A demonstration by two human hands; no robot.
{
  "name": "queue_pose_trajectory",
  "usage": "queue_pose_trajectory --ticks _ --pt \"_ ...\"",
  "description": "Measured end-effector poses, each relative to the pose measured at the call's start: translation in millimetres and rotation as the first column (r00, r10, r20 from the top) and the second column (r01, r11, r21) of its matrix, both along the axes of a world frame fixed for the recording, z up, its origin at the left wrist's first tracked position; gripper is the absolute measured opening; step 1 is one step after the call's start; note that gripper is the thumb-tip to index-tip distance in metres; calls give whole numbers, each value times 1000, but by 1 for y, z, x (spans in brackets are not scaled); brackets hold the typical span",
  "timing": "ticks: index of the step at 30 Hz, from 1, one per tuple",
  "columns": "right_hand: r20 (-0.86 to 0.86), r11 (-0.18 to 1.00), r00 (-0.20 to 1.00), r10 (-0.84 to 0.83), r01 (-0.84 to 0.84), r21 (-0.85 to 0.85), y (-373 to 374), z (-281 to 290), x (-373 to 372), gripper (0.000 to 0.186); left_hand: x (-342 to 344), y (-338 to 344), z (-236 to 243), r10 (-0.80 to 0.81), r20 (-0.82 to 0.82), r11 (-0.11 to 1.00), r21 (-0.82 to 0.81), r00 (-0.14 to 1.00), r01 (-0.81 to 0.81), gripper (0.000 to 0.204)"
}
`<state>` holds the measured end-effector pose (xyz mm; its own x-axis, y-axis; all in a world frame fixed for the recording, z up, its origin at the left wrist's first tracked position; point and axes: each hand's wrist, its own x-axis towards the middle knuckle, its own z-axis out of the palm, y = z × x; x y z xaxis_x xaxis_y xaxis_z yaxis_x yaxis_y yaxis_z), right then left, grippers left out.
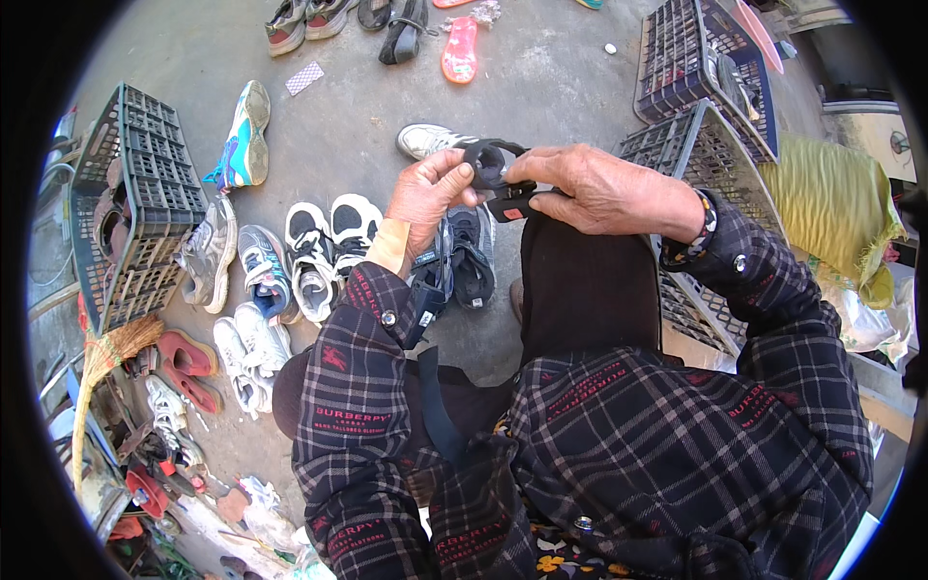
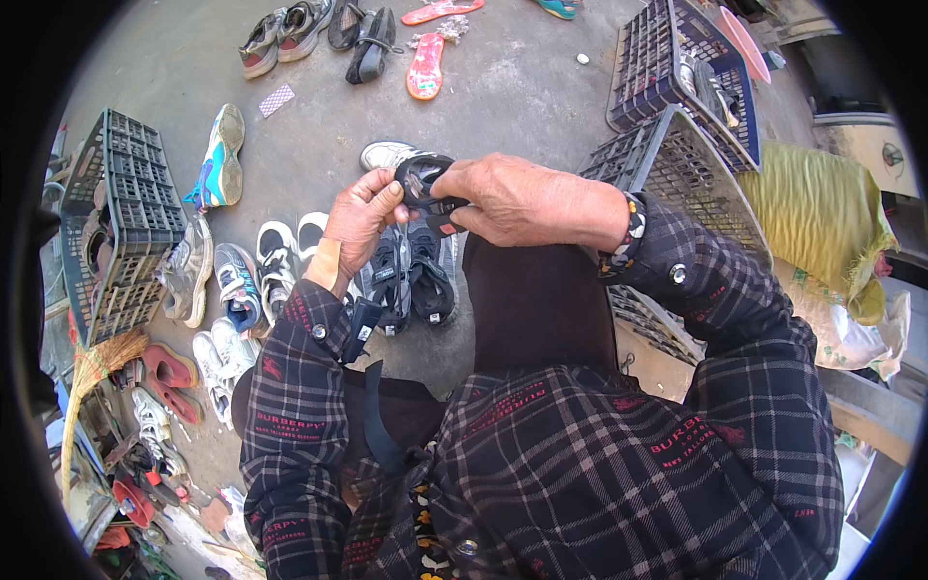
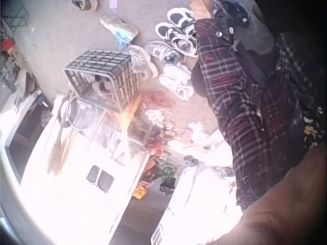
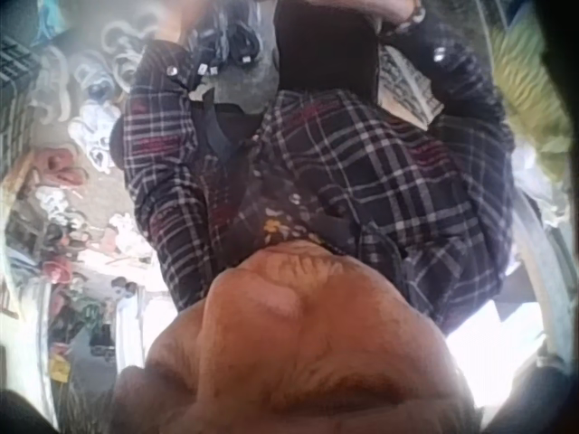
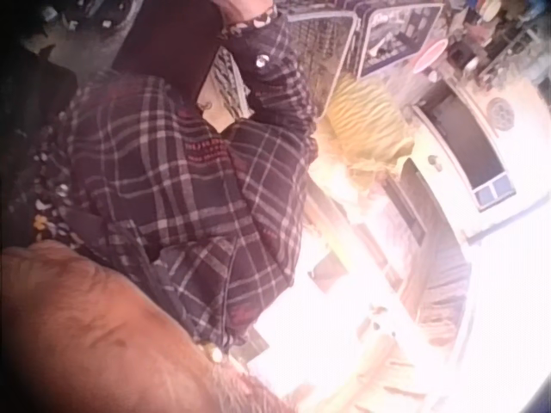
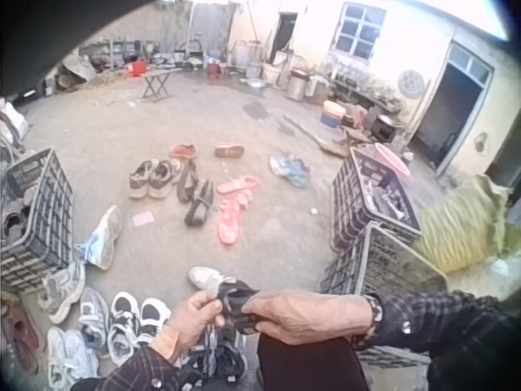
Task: The person removes a shoe, walks outside, and sits on the floor among several pairs of shoes. They adjust a wrist-mounted device and then use a small tool to work on the laces and tongue of a white sneaker.
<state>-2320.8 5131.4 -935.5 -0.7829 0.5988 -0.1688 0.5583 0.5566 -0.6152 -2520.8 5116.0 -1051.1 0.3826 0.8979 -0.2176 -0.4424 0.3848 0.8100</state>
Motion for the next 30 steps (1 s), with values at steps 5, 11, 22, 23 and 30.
queue_pose_trajectory --ticks 5,11,22,23,30 --pt "116 944 993 10 -47 325 11 -17 9 39 5 3 -7 91 43 995 25 995 -92 17" --pt "-7 968 996 -89 88 235 28 -26 -3 39 2 13 -2 155 -52 979 145 987 -146 23" --pt "-13 965 997 -73 74 251 65 -61 35 36 26 24 -2 234 -216 963 185 948 -196 31" --pt "-21 955 995 -93 95 281 67 -73 41 37 23 25 -2 234 -273 970 133 933 -204 29" --pt "317 924 874 -367 305 230 73 -179 82 31 -38 32 1 206 -506 978 71 838 -197 30"
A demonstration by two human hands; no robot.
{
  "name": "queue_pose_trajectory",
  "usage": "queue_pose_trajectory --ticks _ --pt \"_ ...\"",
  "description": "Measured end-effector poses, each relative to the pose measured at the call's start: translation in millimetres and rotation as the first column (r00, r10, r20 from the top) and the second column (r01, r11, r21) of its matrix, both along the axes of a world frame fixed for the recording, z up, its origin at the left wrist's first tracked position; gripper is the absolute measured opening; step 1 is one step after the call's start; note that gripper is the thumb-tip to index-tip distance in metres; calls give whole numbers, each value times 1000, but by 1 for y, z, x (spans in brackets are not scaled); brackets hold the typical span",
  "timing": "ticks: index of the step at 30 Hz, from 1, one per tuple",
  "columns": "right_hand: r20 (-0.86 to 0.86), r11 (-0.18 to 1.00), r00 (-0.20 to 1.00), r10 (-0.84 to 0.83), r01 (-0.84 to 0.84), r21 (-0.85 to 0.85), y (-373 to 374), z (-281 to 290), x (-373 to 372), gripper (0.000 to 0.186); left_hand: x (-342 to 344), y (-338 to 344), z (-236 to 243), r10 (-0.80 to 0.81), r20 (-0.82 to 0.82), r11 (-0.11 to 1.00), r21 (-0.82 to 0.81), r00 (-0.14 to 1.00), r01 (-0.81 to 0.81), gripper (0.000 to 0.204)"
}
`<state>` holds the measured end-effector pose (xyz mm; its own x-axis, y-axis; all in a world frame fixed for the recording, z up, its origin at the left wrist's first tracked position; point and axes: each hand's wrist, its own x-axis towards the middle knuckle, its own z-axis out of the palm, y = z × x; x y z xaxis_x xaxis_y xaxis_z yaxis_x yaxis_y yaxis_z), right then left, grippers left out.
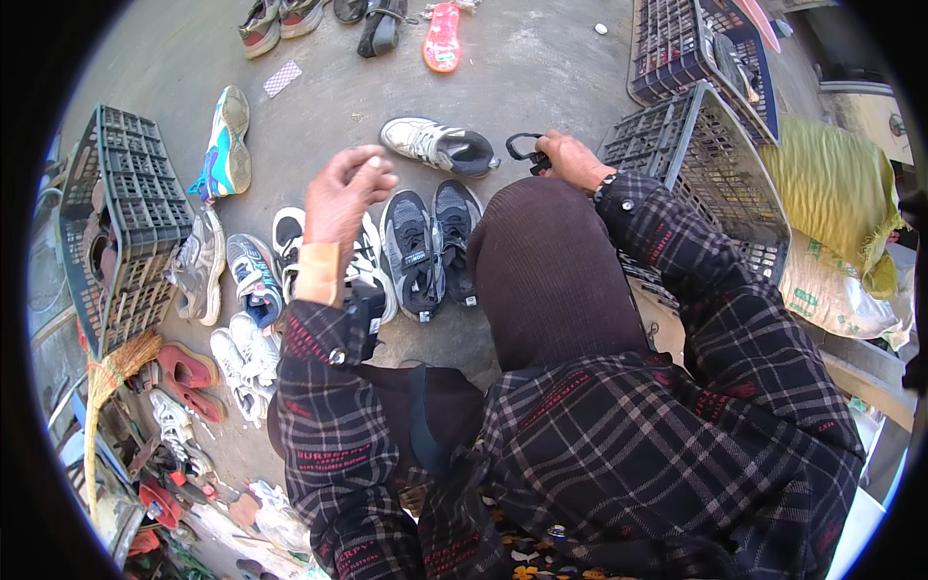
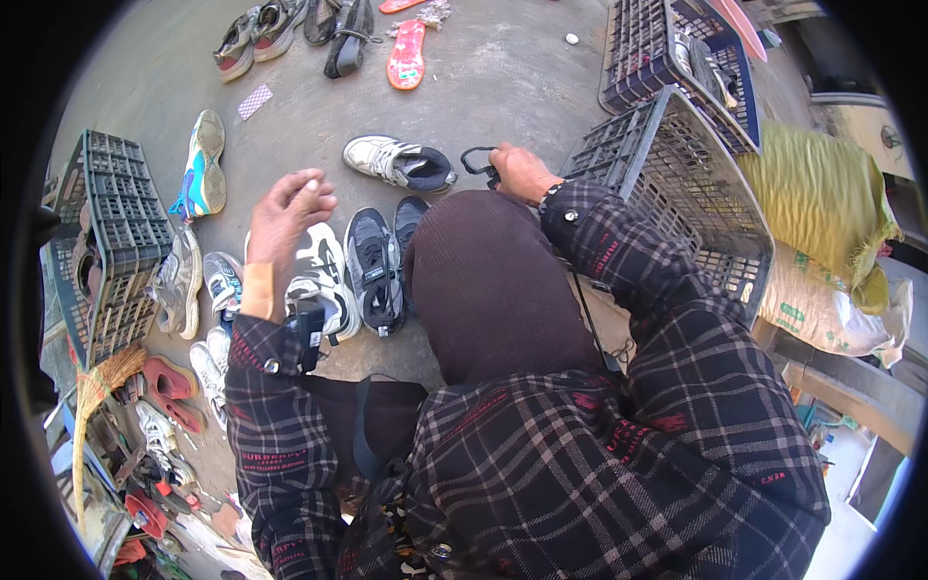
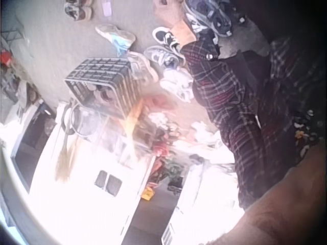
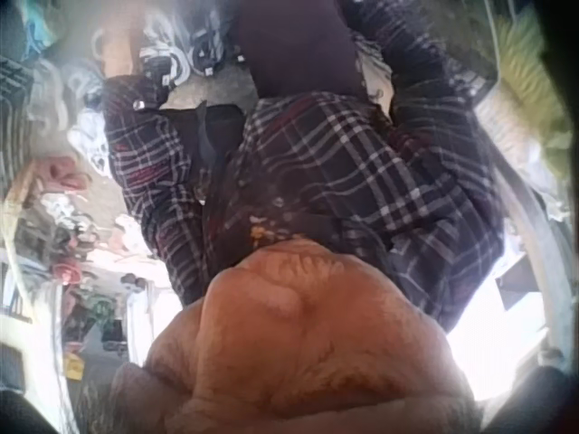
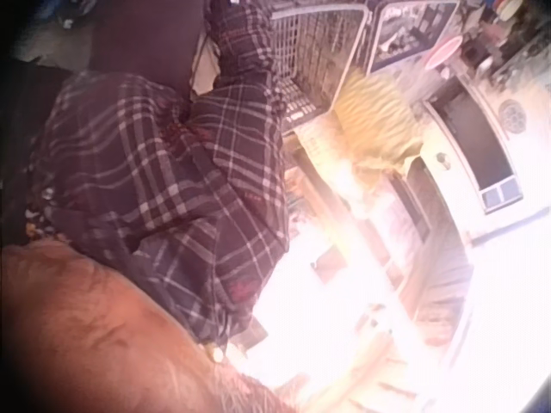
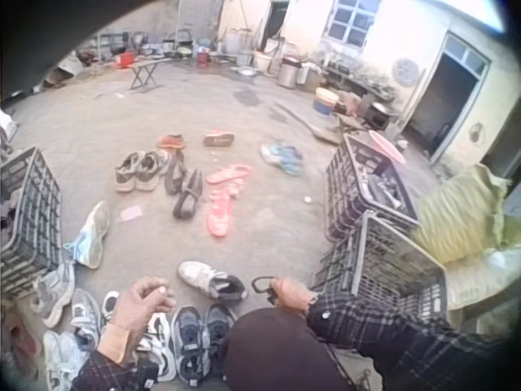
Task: The person removes a shoe, walks outside, and sits on the floor among several pairs of shoes. They adjust a wrist-mounted device and then use a small tool to work on the laces and tongue of a white sneaker.
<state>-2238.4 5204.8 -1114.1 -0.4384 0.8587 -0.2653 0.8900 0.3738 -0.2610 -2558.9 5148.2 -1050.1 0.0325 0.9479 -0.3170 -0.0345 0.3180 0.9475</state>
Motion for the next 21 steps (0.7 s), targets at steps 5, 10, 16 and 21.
queue_pose_trajectory --ticks 5,10,16,21 --pt "103 996 992 -70 64 67 25 -40 15 31 -11 2 15 212 -34 974 -68 977 -214 28" --pt "133 979 975 -179 190 -72 32 -63 3 31 -23 -13 12 170 -108 974 -135 980 -183 28" --pt "144 957 951 -272 283 -65 -15 -77 -12 36 -67 -57 -57 -365 -545 924 -311 755 222 20" --pt "285 924 919 -272 332 -190 -32 -75 -30 35 -69 -97 -101 -751 -504 657 -629 426 415 25"
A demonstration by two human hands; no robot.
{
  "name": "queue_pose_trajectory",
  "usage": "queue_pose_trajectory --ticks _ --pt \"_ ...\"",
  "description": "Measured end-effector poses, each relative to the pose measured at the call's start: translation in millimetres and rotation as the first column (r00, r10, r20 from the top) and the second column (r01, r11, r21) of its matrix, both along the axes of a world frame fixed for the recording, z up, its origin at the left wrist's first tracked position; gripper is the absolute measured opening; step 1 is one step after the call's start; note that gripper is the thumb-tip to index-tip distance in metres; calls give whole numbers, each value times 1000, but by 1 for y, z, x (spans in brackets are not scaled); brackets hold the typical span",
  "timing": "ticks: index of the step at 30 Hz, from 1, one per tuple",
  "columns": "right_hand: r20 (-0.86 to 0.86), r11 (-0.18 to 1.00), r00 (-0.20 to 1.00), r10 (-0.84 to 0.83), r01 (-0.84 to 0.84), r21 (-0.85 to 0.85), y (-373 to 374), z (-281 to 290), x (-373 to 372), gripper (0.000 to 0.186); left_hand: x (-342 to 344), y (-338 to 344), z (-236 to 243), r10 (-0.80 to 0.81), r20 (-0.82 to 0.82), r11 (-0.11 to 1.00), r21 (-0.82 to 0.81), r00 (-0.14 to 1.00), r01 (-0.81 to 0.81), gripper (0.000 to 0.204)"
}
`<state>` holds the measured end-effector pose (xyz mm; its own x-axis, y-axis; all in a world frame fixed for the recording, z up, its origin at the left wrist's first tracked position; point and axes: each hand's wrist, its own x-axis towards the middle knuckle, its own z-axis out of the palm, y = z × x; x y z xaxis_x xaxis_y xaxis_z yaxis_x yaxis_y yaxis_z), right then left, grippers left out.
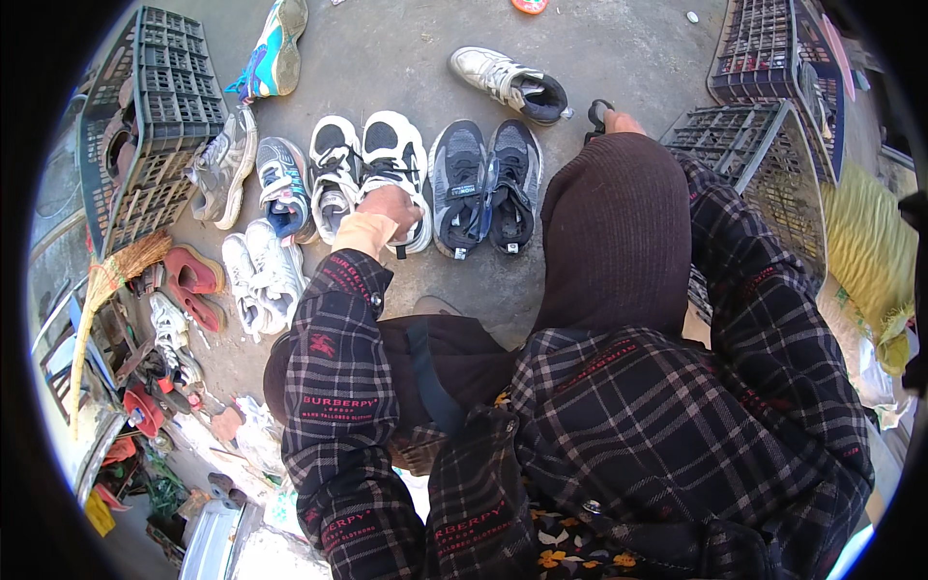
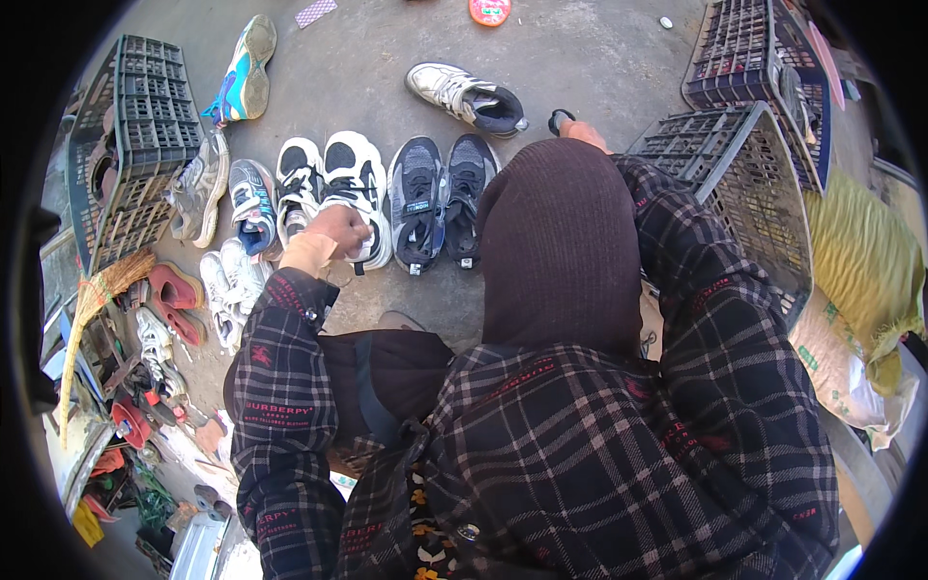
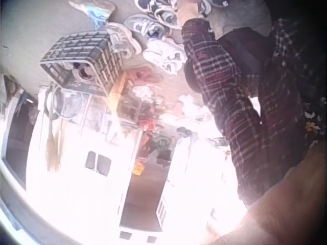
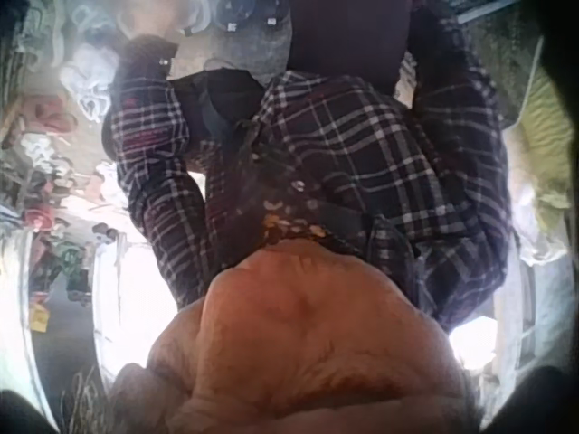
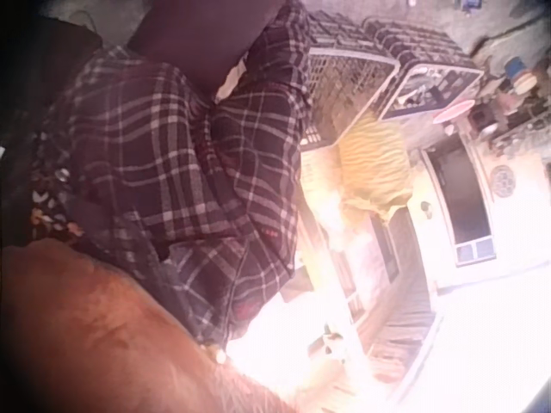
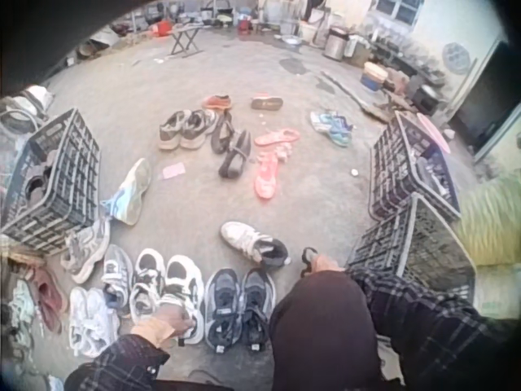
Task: The person removes a shoe, walks outside, and sits on the floor among several pairs of shoes. They adjust a wrist-mounted device and then use a small tool to work on the laces and tongue of a white sneaker.
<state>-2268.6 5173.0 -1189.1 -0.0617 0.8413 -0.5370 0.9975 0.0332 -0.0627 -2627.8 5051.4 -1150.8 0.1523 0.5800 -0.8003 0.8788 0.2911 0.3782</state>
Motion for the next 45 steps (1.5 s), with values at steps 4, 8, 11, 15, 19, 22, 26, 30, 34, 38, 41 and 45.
queue_pose_trajectory --ticks 4,8,11,15,19,22,26,30,34,38,41,45 --pt "92 994 992 -82 88 -64 6 -1 -7 33 10 -9 -13 -2 -74 982 -187 997 -12 29" --pt "51 990 989 -137 138 -10 8 -1 -8 32 20 -7 -20 78 93 997 21 993 -80 25" --pt "72 997 996 -61 64 -36 8 5 -9 32 44 -6 -29 99 171 981 149 980 -125 26" --pt "13 999 1000 -14 15 -48 5 16 -12 31 72 -9 -34 124 107 963 226 987 -145 33" --pt "-52 1000 998 -20 18 -24 6 21 -10 31 79 -9 -36 106 63 971 210 992 -117 32" --pt "-95 997 992 79 -80 -7 17 25 -8 30 74 -8 -39 68 66 969 235 995 -82 30" --pt "52 958 957 286 -287 4 36 41 -19 28 68 -7 -42 57 84 978 195 995 -73 27" --pt "-341 849 855 392 -478 -224 45 70 -60 28 72 -6 -44 102 164 984 128 981 -124 27" --pt "-585 763 790 185 -490 -421 39 95 -105 32 79 -7 -42 150 187 950 245 971 -194 27" --pt "-602 719 774 198 -532 -447 45 123 -132 31 81 2 -26 219 215 956 146 952 -253 28" --pt "-526 737 794 305 -547 -398 55 153 -147 27 77 22 1 498 497 797 59 710 -601 24" --pt "-436 771 756 488 -607 -190 56 183 -177 22 59 48 45 701 689 417 -190 181 -889 17"
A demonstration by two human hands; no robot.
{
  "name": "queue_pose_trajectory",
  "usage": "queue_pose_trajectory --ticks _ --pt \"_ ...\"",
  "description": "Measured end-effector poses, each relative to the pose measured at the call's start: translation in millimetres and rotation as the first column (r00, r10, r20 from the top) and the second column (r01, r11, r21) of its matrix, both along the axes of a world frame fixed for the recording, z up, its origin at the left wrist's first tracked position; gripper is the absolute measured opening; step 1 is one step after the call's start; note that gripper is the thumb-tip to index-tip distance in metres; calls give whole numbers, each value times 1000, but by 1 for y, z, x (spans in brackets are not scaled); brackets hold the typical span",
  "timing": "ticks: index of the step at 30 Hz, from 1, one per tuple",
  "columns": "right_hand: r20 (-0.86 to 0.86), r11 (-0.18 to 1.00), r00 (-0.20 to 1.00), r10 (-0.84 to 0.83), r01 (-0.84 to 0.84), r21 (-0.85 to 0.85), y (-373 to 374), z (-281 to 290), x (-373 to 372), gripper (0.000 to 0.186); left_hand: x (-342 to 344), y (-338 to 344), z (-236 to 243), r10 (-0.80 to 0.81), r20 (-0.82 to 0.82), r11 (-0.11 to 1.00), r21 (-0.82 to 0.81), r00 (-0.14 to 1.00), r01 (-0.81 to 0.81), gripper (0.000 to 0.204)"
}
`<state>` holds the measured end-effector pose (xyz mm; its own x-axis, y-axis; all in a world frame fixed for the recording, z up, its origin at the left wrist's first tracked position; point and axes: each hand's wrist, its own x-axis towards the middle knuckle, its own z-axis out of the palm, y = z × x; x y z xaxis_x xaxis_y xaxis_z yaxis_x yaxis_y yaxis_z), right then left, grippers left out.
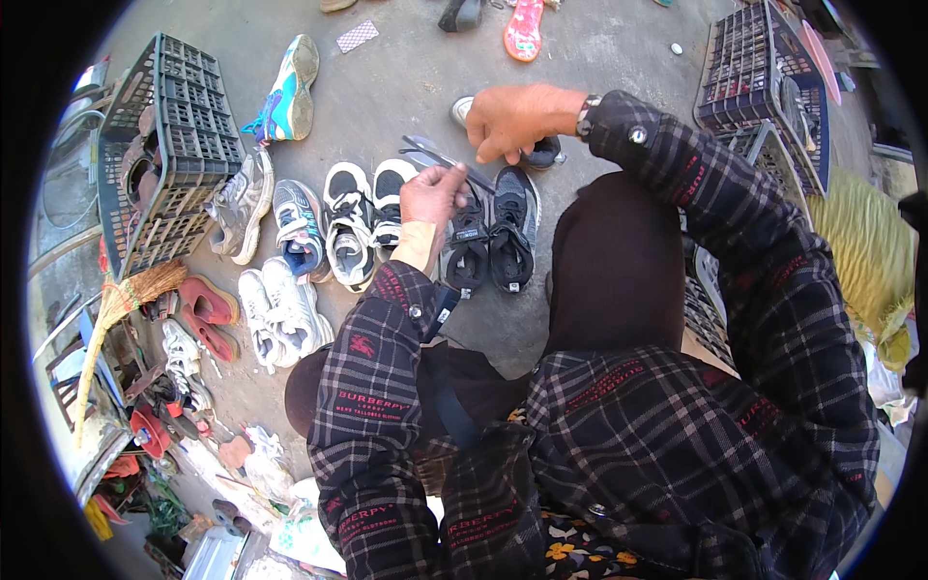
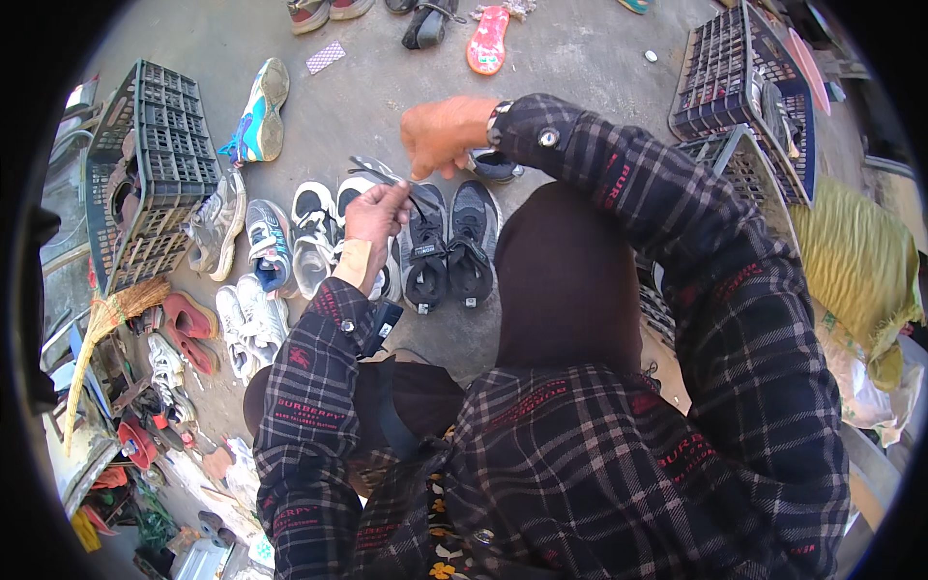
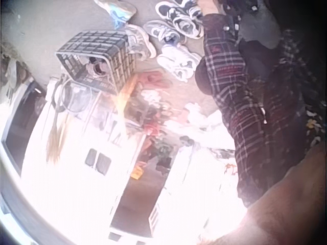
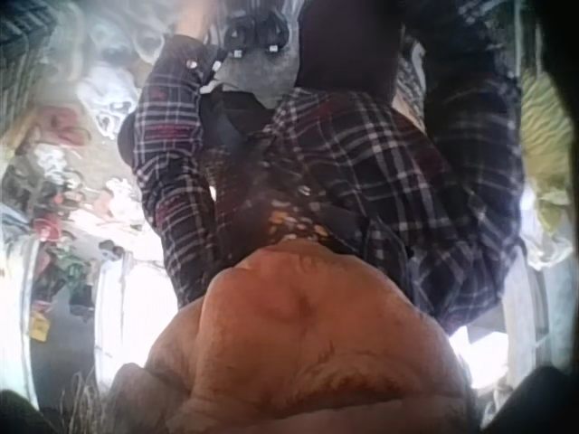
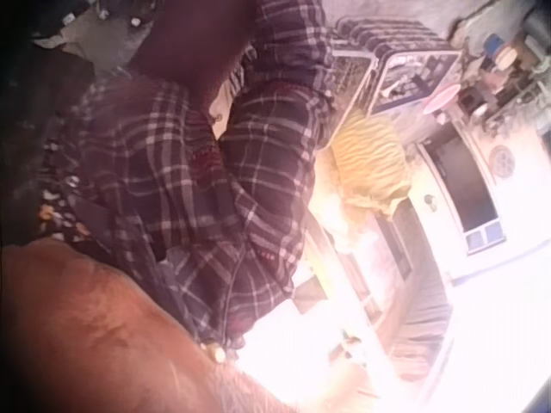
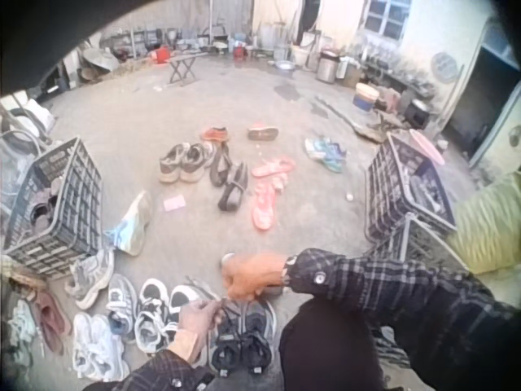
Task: The person removes a shoe, walks outside, and sits on the floor among several pairs of shoes. They adjust a wrist-mounted device and then use a small tool to work on the laces and tongue of a white sneaker.
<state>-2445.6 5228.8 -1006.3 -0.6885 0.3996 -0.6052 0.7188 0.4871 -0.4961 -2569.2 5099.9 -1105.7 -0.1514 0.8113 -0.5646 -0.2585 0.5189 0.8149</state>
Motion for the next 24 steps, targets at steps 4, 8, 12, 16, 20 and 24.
queue_pose_trajectory --ticks 4,8,12,16,20,24 --pt "-192 990 981 9 19 143 -17 -9 -23 23 -17 13 29 241 173 970 -4 955 -244 18" --pt "-428 902 901 -76 244 355 -26 -32 -30 24 -21 24 37 334 179 940 4 925 -340 21" --pt "-489 900 869 -79 274 340 -26 -38 -32 20 -19 25 41 308 181 951 -45 934 -305 21" --pt "-433 913 898 -81 240 328 -20 -25 -24 18 -33 26 55 90 -338 996 47 937 -79 22" --pt "-347 941 936 -61 170 293 -13 -10 -10 17 -60 22 70 254 -908 868 366 334 336 16" --pt "-345 959 936 75 28 283 -15 0 -4 20 -64 18 72 -146 -827 821 205 542 533 18"
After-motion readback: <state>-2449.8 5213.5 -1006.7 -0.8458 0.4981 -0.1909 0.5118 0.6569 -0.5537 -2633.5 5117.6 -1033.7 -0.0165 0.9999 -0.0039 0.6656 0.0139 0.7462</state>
